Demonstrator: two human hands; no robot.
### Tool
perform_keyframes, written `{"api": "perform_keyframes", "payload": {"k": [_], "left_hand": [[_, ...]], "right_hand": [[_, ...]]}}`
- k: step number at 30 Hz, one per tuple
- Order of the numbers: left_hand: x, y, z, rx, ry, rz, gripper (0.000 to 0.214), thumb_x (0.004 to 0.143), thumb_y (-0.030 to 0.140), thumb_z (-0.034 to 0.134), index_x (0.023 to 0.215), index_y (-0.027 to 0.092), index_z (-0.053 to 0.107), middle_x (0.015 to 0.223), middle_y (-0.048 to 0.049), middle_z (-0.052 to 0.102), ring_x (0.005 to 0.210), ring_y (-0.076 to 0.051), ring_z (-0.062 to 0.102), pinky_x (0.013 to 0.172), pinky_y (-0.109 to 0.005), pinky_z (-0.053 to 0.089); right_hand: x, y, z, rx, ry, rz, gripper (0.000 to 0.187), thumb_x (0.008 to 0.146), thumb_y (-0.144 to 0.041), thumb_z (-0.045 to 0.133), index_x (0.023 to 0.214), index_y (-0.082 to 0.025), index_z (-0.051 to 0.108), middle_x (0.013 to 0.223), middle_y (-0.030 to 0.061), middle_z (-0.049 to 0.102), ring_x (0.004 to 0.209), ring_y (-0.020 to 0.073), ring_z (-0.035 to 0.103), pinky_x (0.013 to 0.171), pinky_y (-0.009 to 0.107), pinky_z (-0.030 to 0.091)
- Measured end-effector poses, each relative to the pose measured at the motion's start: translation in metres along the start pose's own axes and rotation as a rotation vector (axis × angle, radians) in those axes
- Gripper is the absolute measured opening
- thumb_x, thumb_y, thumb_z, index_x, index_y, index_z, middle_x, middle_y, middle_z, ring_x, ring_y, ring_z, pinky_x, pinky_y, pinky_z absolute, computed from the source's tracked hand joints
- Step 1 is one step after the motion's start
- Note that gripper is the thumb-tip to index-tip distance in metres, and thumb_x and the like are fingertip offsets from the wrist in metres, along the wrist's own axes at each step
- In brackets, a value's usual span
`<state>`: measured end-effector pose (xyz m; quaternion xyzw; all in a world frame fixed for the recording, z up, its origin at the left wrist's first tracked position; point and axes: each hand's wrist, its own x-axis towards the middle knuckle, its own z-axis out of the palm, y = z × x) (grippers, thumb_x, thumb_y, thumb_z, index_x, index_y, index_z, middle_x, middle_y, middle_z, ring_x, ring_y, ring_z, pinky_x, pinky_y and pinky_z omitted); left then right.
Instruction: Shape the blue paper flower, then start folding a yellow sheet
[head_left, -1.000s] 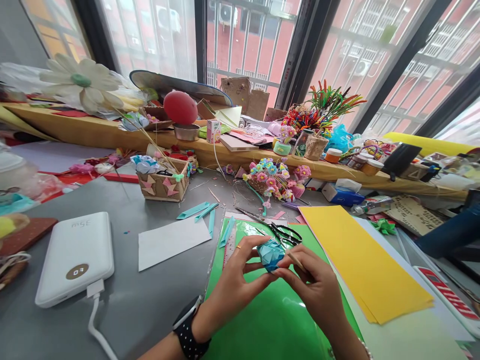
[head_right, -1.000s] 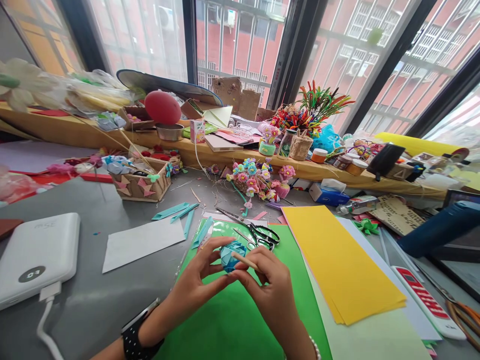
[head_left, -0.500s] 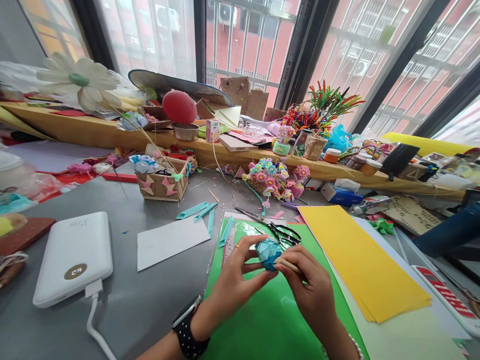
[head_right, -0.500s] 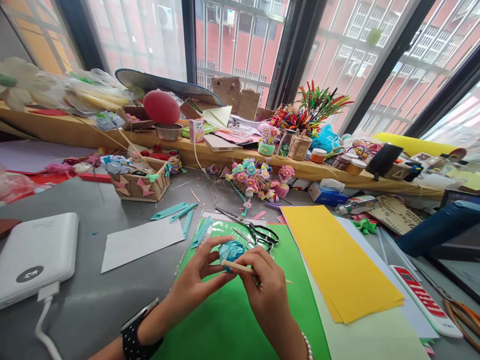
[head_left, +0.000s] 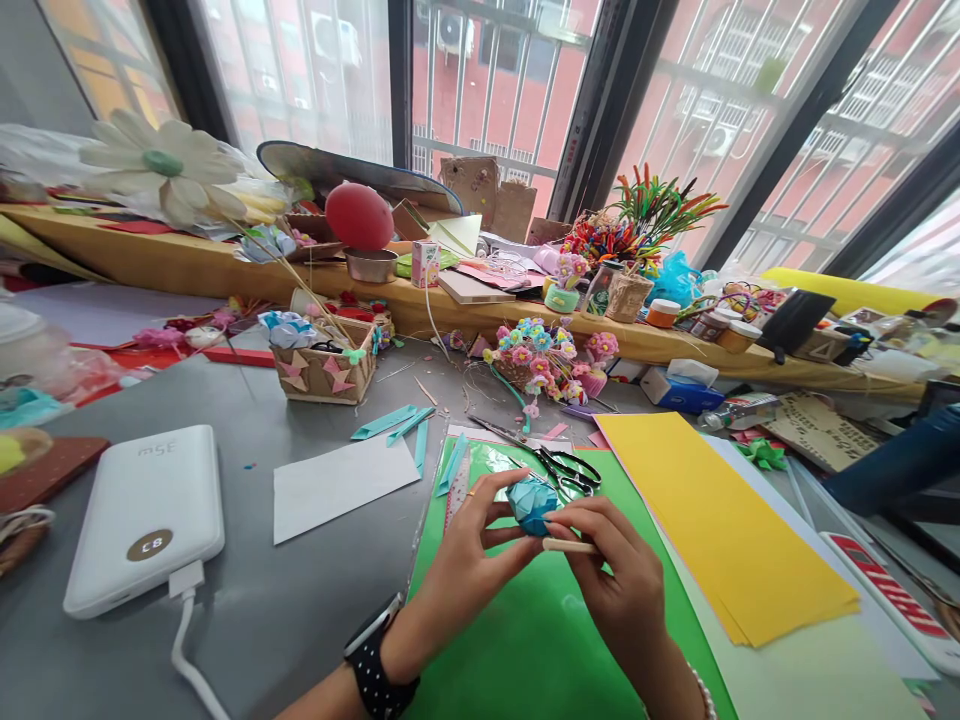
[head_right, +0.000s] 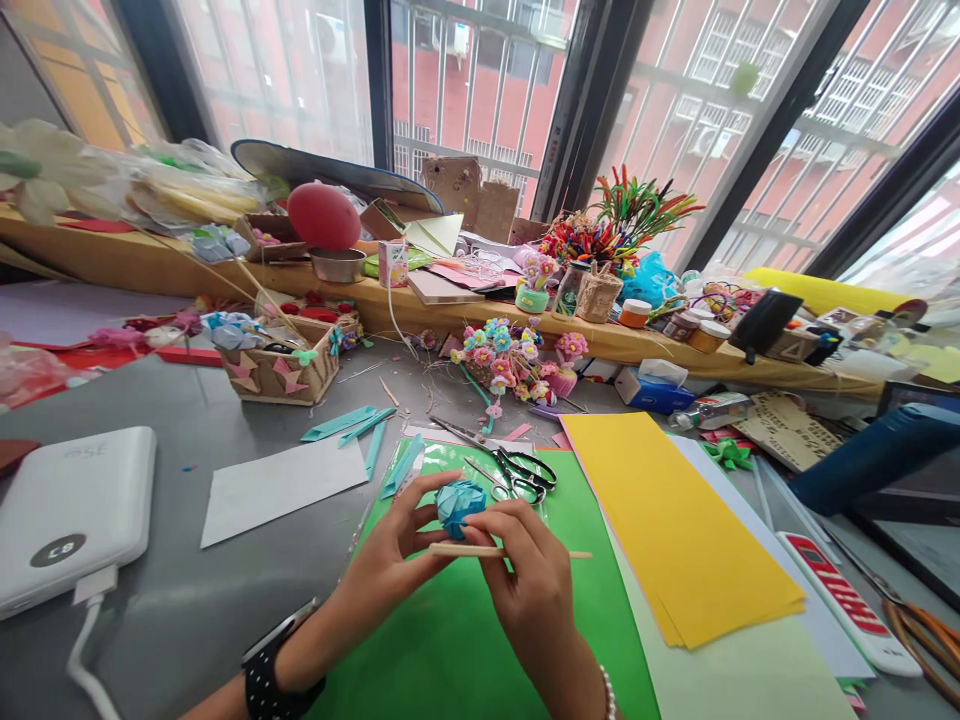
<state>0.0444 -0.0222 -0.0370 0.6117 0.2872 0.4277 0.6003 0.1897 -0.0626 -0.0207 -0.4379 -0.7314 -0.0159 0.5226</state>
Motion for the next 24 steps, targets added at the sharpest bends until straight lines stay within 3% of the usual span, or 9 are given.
{"api": "perform_keyframes", "payload": {"k": [14,18,24], "left_hand": [[-0.001,0.005,0.001,0.034,0.018,-0.012,0.042,0.074,0.028,0.063,0.113,0.024,0.047,0.117,-0.0059,0.047,0.098,-0.020,0.057,0.082,-0.031,0.053],[-0.001,0.006,0.002,0.031,0.030,-0.018,0.043,0.074,0.031,0.064,0.113,0.024,0.047,0.117,-0.0061,0.047,0.097,-0.019,0.057,0.079,-0.031,0.054],[-0.001,0.005,0.001,0.015,0.034,-0.019,0.043,0.074,0.031,0.065,0.112,0.024,0.048,0.119,-0.0063,0.047,0.098,-0.021,0.058,0.081,-0.033,0.053]], "right_hand": [[0.001,0.000,0.001,0.007,0.010,0.042,0.006,0.080,-0.012,0.056,0.079,-0.018,0.057,0.072,0.0017,0.057,0.064,0.0117,0.056,0.052,0.019,0.045],[0.001,0.000,0.000,0.055,-0.037,0.110,0.006,0.081,-0.014,0.056,0.076,-0.019,0.056,0.070,0.0012,0.055,0.059,0.0115,0.054,0.042,0.018,0.040],[0.006,0.001,-0.010,0.152,-0.163,0.186,0.007,0.083,-0.022,0.056,0.080,-0.019,0.061,0.071,0.0030,0.058,0.063,0.0145,0.057,0.046,0.021,0.044]]}}
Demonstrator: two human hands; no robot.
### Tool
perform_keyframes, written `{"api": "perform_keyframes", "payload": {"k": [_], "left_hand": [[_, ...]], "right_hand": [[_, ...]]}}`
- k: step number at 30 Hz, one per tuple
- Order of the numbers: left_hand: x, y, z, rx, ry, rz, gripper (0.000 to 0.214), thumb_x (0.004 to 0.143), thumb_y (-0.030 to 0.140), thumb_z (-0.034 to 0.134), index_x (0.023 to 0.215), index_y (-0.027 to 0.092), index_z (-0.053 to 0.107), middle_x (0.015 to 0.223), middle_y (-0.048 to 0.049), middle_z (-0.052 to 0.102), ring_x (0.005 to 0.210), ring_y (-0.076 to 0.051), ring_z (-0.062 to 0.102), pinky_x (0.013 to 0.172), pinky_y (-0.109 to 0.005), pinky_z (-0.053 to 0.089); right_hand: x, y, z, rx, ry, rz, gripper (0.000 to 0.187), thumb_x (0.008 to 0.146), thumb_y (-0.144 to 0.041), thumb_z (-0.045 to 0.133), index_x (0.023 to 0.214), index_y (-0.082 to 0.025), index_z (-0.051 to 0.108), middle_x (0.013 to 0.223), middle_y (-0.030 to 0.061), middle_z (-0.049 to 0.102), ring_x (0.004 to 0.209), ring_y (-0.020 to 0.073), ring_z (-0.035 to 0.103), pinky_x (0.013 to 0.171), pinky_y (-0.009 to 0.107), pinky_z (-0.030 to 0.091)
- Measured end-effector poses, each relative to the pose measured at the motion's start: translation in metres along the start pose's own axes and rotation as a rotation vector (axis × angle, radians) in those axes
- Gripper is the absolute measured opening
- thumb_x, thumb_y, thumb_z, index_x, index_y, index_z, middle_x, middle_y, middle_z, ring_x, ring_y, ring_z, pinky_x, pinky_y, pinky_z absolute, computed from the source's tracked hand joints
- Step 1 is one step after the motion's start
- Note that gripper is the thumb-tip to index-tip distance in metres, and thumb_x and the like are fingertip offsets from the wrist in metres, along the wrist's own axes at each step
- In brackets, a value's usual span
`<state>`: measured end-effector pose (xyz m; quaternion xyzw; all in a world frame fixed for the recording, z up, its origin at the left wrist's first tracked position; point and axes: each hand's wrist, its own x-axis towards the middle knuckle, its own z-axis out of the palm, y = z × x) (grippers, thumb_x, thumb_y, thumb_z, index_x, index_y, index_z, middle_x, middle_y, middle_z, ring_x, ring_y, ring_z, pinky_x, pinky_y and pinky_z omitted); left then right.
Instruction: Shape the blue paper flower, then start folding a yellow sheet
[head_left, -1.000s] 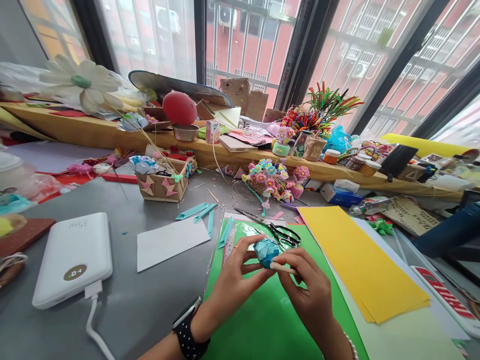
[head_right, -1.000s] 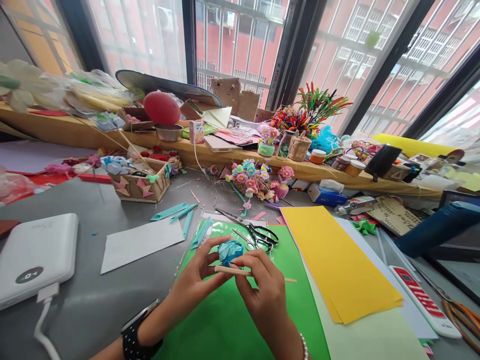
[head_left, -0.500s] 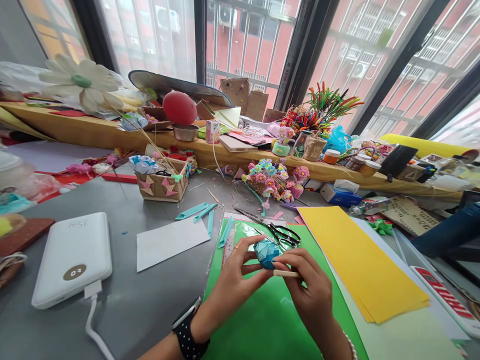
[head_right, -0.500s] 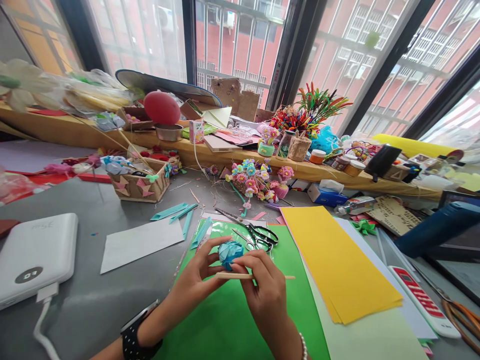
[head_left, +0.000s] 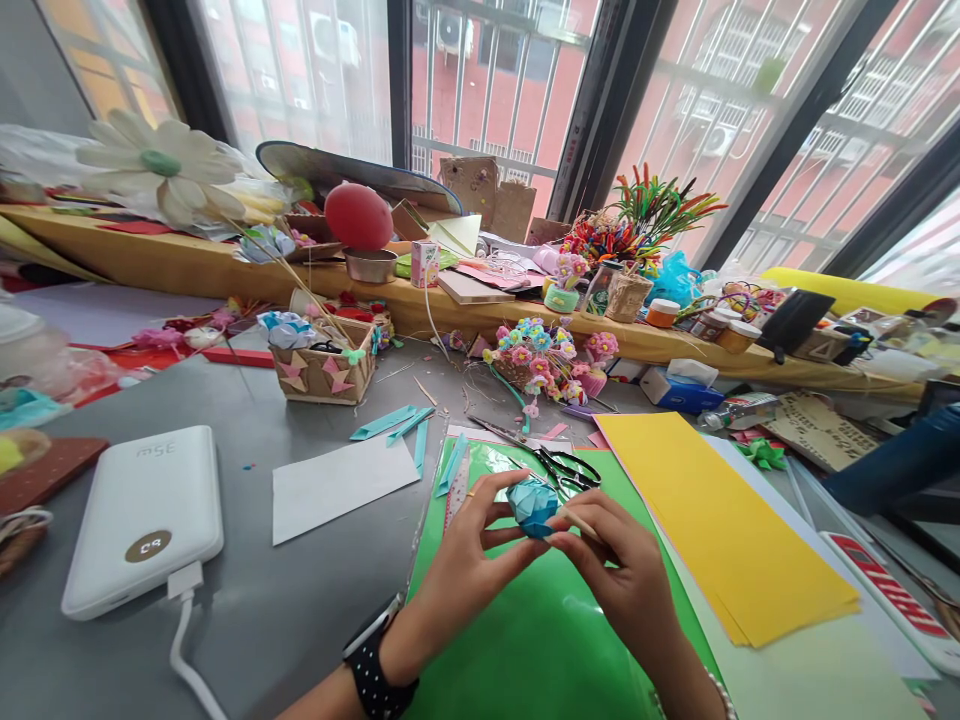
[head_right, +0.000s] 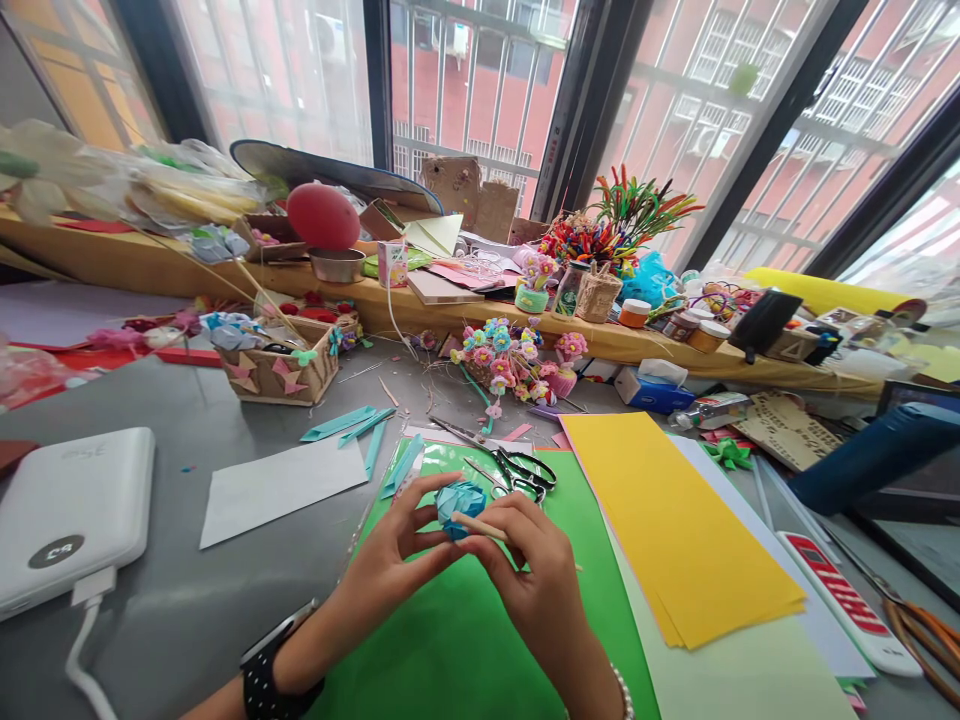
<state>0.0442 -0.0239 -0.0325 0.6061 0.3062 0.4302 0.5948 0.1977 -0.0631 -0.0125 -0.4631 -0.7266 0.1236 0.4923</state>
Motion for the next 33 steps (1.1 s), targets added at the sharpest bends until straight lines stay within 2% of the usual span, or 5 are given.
{"api": "perform_keyframes", "payload": {"k": [12,19,24,29,33], "left_hand": [[0.0004,-0.0001,0.0008,0.049,0.014,-0.011,0.043,0.073,0.032,0.065,0.111,0.024,0.049,0.117,-0.0057,0.046,0.093,-0.019,0.058,0.080,-0.033,0.054],[0.0004,0.0028,0.0000,0.062,0.014,-0.016,0.042,0.072,0.034,0.065,0.110,0.024,0.050,0.117,-0.0057,0.047,0.094,-0.019,0.057,0.081,-0.033,0.053],[-0.0002,0.0033,-0.0002,0.041,-0.006,0.005,0.041,0.073,0.031,0.065,0.110,0.025,0.049,0.118,-0.0060,0.046,0.097,-0.019,0.057,0.082,-0.032,0.052],[0.0026,-0.0014,-0.0017,-0.176,-0.084,-0.008,0.051,0.070,0.026,0.069,0.116,0.026,0.047,0.112,-0.0055,0.055,0.096,-0.021,0.058,0.081,-0.032,0.050],[0.0050,0.0030,-0.0065,-0.431,-0.136,-0.064,0.056,0.068,0.031,0.071,0.119,0.027,0.048,0.114,-0.0050,0.057,0.100,-0.022,0.058,0.085,-0.033,0.046]], "right_hand": [[0.0010,0.0002,-0.0001,-0.018,-0.011,0.069,0.013,0.082,-0.026,0.056,0.074,-0.018,0.062,0.068,0.0028,0.058,0.061,0.0147,0.056,0.047,0.023,0.043],[0.0012,-0.0010,0.0007,-0.034,-0.022,0.087,0.014,0.080,-0.027,0.059,0.071,-0.017,0.060,0.068,0.0008,0.056,0.043,0.0078,0.038,0.039,0.020,0.035],[0.0018,-0.0028,-0.0007,-0.043,-0.020,0.080,0.014,0.080,-0.028,0.059,0.071,-0.017,0.060,0.068,0.0003,0.056,0.042,0.0074,0.037,0.038,0.020,0.033],[0.0000,-0.0003,-0.0047,-0.010,0.121,0.026,0.023,0.087,-0.033,0.045,0.082,-0.020,0.064,0.075,0.0031,0.059,0.066,0.0152,0.056,0.055,0.024,0.045],[-0.0023,0.0034,-0.0058,-0.058,0.235,0.041,0.025,0.090,-0.024,0.038,0.099,-0.023,0.062,0.089,0.0041,0.058,0.085,0.0168,0.056,0.071,0.027,0.046]]}}
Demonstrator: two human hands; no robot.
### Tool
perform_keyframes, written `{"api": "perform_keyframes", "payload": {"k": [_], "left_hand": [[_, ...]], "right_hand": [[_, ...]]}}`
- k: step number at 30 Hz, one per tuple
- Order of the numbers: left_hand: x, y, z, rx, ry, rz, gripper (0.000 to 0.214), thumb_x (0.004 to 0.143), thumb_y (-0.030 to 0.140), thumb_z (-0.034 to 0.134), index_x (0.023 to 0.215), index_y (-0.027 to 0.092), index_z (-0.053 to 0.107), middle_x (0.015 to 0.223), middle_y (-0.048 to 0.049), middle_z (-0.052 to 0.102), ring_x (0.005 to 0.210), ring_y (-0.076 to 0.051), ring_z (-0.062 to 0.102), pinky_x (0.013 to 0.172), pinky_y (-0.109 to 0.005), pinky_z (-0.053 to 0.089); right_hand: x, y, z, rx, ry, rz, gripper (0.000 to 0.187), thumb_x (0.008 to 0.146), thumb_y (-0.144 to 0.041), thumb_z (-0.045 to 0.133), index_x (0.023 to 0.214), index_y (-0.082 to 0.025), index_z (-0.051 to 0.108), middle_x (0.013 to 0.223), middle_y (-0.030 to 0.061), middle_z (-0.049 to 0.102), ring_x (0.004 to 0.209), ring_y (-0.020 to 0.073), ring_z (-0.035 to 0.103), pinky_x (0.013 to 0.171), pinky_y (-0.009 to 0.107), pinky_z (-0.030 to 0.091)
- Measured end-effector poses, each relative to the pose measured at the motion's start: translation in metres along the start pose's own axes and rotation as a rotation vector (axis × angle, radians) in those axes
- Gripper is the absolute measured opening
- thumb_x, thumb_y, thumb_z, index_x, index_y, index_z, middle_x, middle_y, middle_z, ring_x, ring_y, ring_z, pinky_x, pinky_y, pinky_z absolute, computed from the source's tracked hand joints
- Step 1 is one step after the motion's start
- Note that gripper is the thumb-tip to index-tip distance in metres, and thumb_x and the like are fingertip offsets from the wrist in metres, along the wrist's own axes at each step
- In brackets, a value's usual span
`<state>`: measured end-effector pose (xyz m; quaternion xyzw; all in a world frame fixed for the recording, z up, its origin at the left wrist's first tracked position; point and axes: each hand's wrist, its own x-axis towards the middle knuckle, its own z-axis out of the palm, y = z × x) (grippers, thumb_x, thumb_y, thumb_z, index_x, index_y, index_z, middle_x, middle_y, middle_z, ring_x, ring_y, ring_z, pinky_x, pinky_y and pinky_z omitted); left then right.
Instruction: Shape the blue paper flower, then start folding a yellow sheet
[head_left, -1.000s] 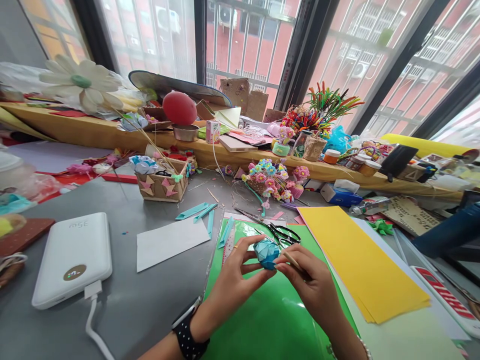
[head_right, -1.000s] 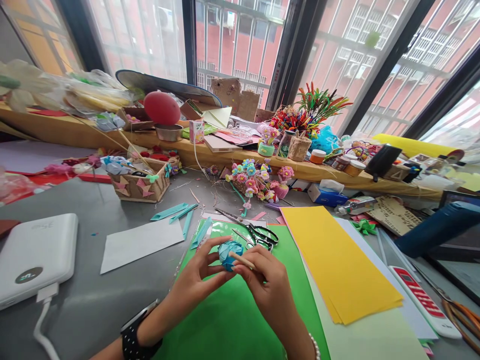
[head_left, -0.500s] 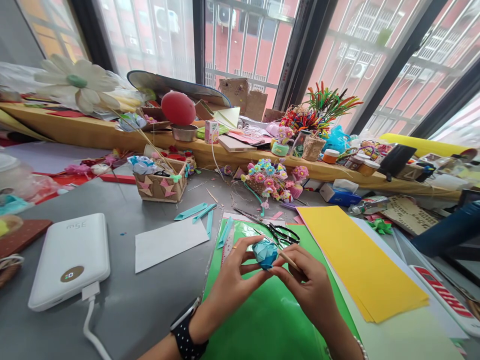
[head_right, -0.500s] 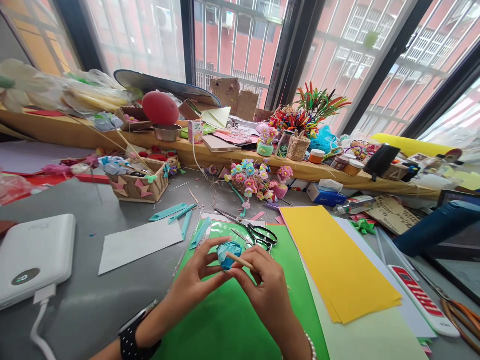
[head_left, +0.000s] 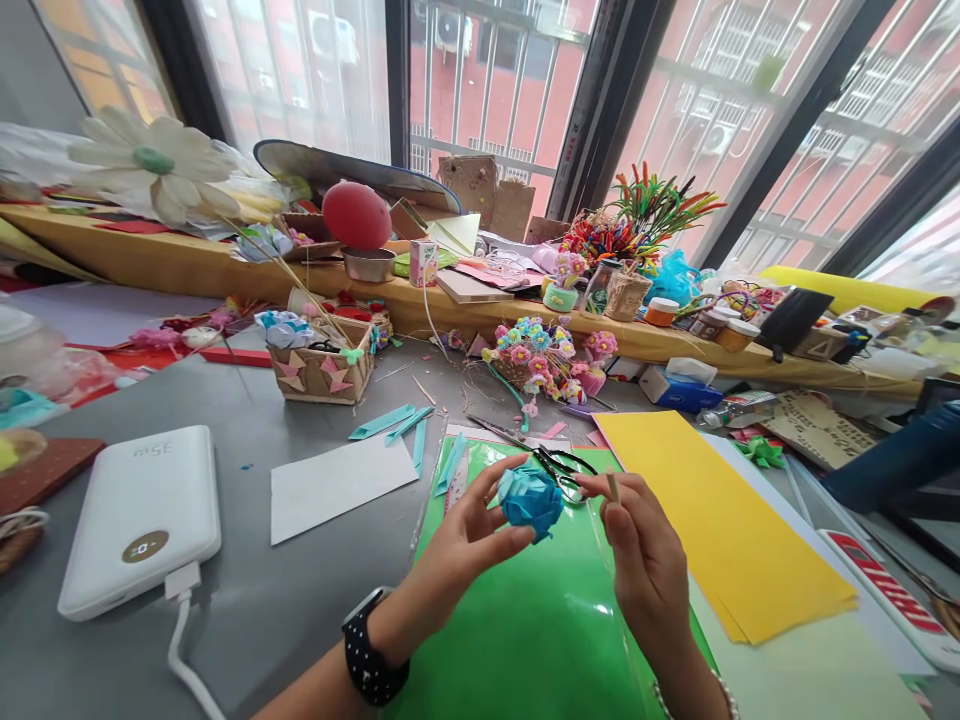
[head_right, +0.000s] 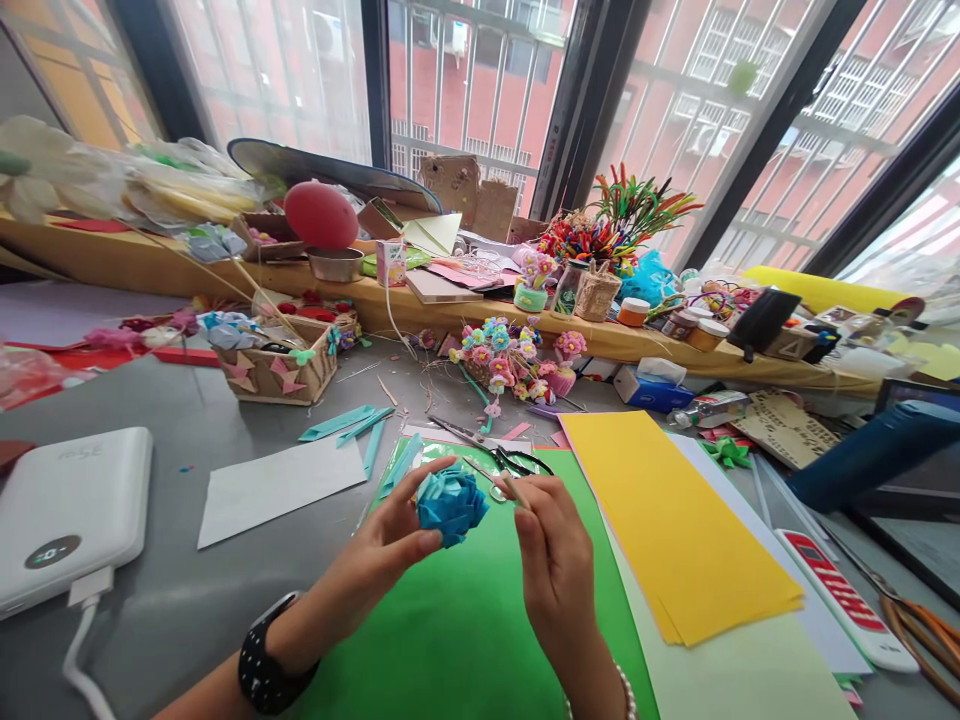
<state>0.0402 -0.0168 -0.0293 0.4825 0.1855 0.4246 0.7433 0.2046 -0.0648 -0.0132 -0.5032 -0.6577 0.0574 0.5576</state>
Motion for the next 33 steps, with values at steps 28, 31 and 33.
{"api": "perform_keyframes", "payload": {"k": [28,31,33], "left_hand": [[-0.002,0.011,-0.006,0.587,-0.049,0.018,0.051,0.073,0.024,0.065,0.118,0.024,0.040,0.106,-0.0039,0.051,0.089,-0.017,0.056,0.079,-0.028,0.049],[-0.004,0.011,-0.006,0.659,-0.094,0.000,0.052,0.073,0.022,0.063,0.119,0.025,0.039,0.111,-0.0043,0.050,0.091,-0.018,0.056,0.077,-0.027,0.049],[-0.004,0.012,-0.006,0.714,-0.169,-0.040,0.050,0.072,0.020,0.062,0.117,0.024,0.042,0.110,-0.0043,0.051,0.090,-0.018,0.056,0.075,-0.028,0.050]], "right_hand": [[0.001,-0.005,0.003,-0.099,-0.113,-0.064,0.021,0.084,-0.023,0.053,0.104,-0.022,0.060,0.068,-0.0008,0.056,0.054,0.0113,0.051,0.046,0.021,0.043],[0.001,-0.007,0.003,-0.069,-0.170,-0.117,0.021,0.083,-0.021,0.055,0.103,-0.021,0.061,0.074,0.0017,0.056,0.061,0.0124,0.053,0.049,0.022,0.044],[0.001,-0.007,0.004,-0.045,-0.223,-0.154,0.021,0.082,-0.021,0.056,0.103,-0.022,0.062,0.078,0.0029,0.055,0.064,0.0127,0.053,0.050,0.022,0.045]]}}
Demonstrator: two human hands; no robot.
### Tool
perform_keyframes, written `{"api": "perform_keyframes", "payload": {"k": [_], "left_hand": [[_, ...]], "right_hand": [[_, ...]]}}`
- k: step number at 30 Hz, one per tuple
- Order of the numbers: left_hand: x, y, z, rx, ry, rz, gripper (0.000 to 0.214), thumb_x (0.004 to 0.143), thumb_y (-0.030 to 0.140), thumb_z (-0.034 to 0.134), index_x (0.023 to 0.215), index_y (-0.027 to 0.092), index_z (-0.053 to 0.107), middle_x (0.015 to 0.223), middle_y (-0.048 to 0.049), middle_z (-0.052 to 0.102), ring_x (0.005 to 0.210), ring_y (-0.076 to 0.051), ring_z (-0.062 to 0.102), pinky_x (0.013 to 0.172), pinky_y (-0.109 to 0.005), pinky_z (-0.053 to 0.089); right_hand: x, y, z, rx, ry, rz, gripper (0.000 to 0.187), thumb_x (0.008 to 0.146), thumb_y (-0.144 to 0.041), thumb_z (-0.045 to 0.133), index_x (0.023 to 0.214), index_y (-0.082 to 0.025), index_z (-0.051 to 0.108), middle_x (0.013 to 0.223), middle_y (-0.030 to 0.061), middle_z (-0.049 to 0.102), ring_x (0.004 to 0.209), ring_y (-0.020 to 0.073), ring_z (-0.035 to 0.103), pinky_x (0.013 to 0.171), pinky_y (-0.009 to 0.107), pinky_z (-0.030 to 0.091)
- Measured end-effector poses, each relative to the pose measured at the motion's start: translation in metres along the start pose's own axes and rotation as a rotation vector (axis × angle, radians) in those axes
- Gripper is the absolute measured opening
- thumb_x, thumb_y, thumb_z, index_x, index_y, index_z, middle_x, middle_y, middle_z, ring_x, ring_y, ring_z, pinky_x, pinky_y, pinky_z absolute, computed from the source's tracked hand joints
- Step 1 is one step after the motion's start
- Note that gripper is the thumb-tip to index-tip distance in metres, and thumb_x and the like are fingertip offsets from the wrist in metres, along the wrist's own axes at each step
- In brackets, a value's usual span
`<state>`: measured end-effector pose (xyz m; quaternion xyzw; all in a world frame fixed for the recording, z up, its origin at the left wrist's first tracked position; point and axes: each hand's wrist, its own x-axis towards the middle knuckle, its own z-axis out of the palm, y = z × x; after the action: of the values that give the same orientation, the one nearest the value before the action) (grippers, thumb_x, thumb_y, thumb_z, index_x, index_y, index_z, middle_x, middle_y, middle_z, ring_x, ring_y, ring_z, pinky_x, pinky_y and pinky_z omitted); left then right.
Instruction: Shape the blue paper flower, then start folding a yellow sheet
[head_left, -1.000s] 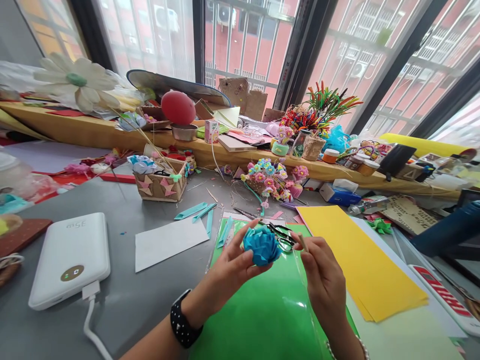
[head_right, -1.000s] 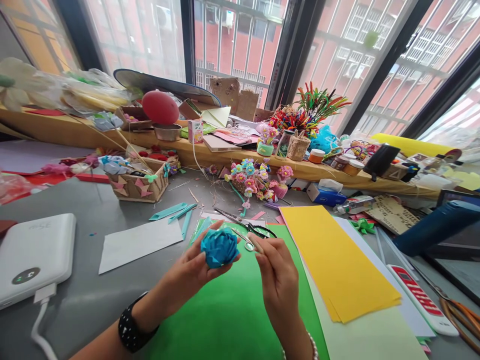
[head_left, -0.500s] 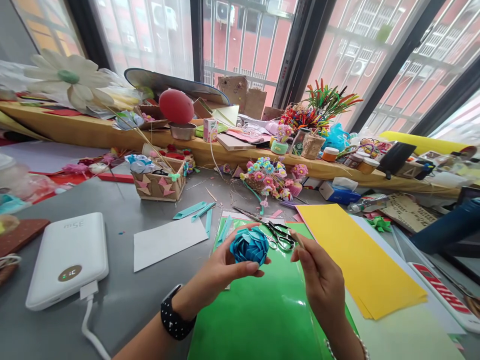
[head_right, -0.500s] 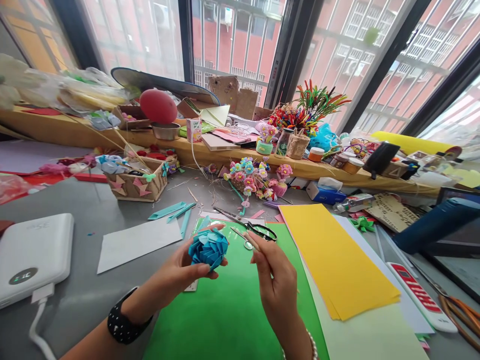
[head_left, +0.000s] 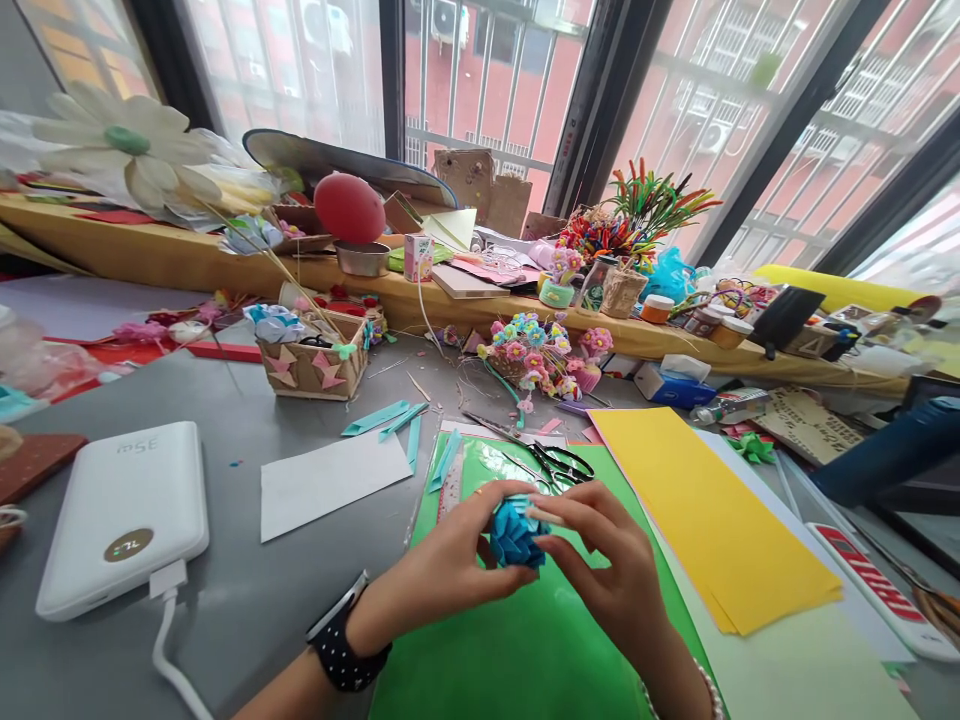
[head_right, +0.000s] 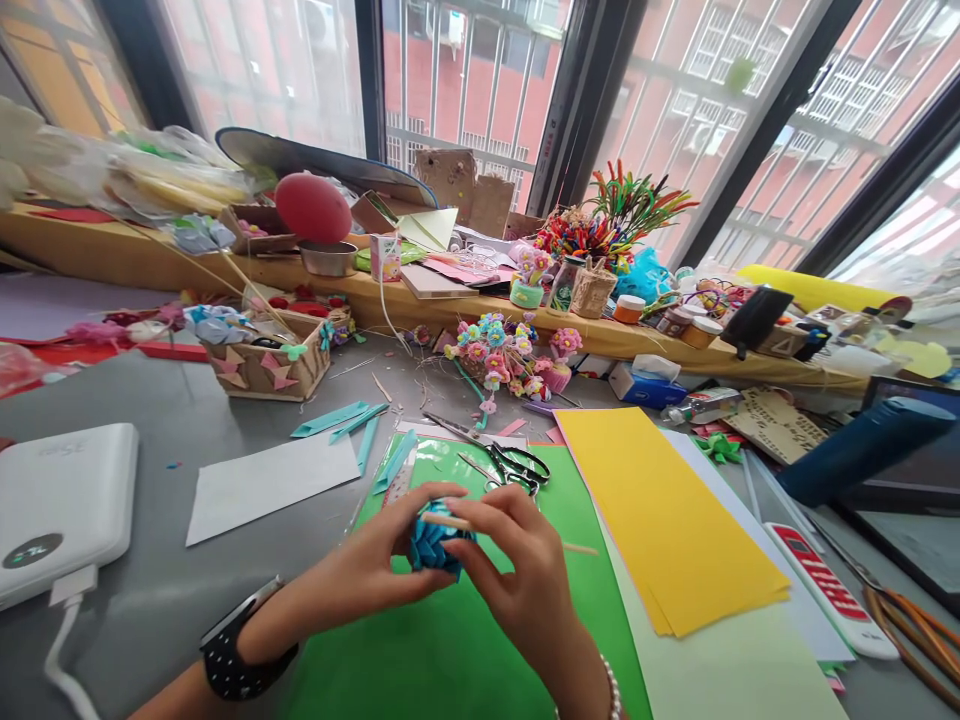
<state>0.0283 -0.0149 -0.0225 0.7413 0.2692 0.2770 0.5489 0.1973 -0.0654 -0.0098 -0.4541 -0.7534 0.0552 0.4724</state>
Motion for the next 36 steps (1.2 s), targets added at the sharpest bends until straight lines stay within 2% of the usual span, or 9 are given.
{"api": "perform_keyframes", "payload": {"k": [4,7,12,17,19,24,29,32,36], "left_hand": [[-0.001,0.003,-0.002,0.146,-0.171,0.057,0.038,0.067,0.015,0.064,0.102,0.020,0.053,0.108,-0.0031,0.054,0.100,-0.021,0.051,0.087,-0.032,0.043],[-0.001,0.004,-0.003,0.244,-0.238,0.074,0.027,0.065,0.012,0.064,0.091,0.019,0.058,0.105,-0.0025,0.055,0.100,-0.021,0.050,0.087,-0.032,0.041],[-0.002,0.006,-0.004,0.162,-0.260,0.058,0.049,0.066,0.012,0.066,0.111,0.023,0.051,0.114,-0.0010,0.054,0.099,-0.019,0.051,0.085,-0.028,0.041],[0.001,0.002,-0.004,0.068,-0.231,-0.044,0.049,0.067,0.025,0.068,0.113,0.024,0.051,0.106,-0.0010,0.057,0.082,-0.015,0.054,0.065,-0.023,0.045],[0.003,0.000,-0.005,-0.035,-0.209,-0.056,0.052,0.066,0.028,0.070,0.114,0.024,0.051,0.105,-0.0013,0.057,0.086,-0.016,0.054,0.067,-0.024,0.045],[0.005,0.000,-0.013,-0.466,-0.157,-0.101,0.054,0.066,0.037,0.070,0.115,0.022,0.052,0.111,-0.0052,0.057,0.104,-0.023,0.051,0.086,-0.033,0.041],[0.003,0.001,-0.016,-0.742,-0.115,-0.065,0.055,0.064,0.040,0.072,0.112,0.018,0.056,0.104,-0.0083,0.062,0.098,-0.023,0.057,0.086,-0.033,0.040],[0.004,-0.001,-0.015,-0.858,-0.111,-0.052,0.050,0.068,0.036,0.070,0.112,0.018,0.054,0.096,-0.0072,0.064,0.089,-0.020,0.060,0.074,-0.028,0.045],[0.006,-0.002,-0.013,-0.923,-0.063,-0.090,0.038,0.071,0.036,0.067,0.102,0.017,0.058,0.089,-0.0055,0.063,0.083,-0.018,0.061,0.069,-0.025,0.047]], "right_hand": [[-0.001,0.003,0.003,0.037,-0.093,-0.039,0.023,0.083,-0.029,0.056,0.103,-0.023,0.064,0.076,0.0027,0.049,0.067,0.0139,0.054,0.055,0.024,0.048],[-0.002,0.003,0.004,0.051,-0.193,-0.003,0.024,0.082,-0.034,0.056,0.101,-0.023,0.066,0.076,0.0030,0.049,0.067,0.0150,0.054,0.057,0.027,0.048],[-0.002,0.002,0.003,0.133,-0.206,0.051,0.013,0.082,-0.025,0.056,0.084,-0.018,0.067,0.075,0.0035,0.050,0.066,0.0140,0.053,0.057,0.025,0.046],[0.000,0.000,0.001,0.121,-0.140,0.085,0.007,0.080,-0.020,0.058,0.075,-0.017,0.061,0.074,0.0014,0.048,0.062,0.0115,0.049,0.055,0.022,0.043],[0.000,0.001,-0.001,0.104,-0.066,0.105,0.009,0.084,-0.018,0.051,0.080,-0.018,0.060,0.076,0.0015,0.048,0.067,0.0124,0.050,0.059,0.022,0.043],[-0.002,0.001,-0.005,0.051,0.126,0.133,0.030,0.090,-0.016,0.034,0.111,-0.021,0.055,0.091,0.0047,0.048,0.085,0.0159,0.050,0.071,0.026,0.043],[-0.007,0.001,-0.003,0.092,0.246,0.152,0.029,0.088,-0.017,0.043,0.113,-0.026,0.055,0.074,-0.0002,0.046,0.065,0.0130,0.047,0.055,0.024,0.041],[-0.009,0.002,-0.003,0.199,0.236,0.149,0.023,0.086,-0.016,0.049,0.106,-0.026,0.055,0.071,-0.0017,0.053,0.061,0.0117,0.051,0.051,0.021,0.043],[-0.003,0.000,-0.006,0.209,0.072,-0.001,0.008,0.083,-0.019,0.055,0.087,-0.022,0.061,0.070,0.0004,0.060,0.059,0.0115,0.053,0.050,0.021,0.044]]}}
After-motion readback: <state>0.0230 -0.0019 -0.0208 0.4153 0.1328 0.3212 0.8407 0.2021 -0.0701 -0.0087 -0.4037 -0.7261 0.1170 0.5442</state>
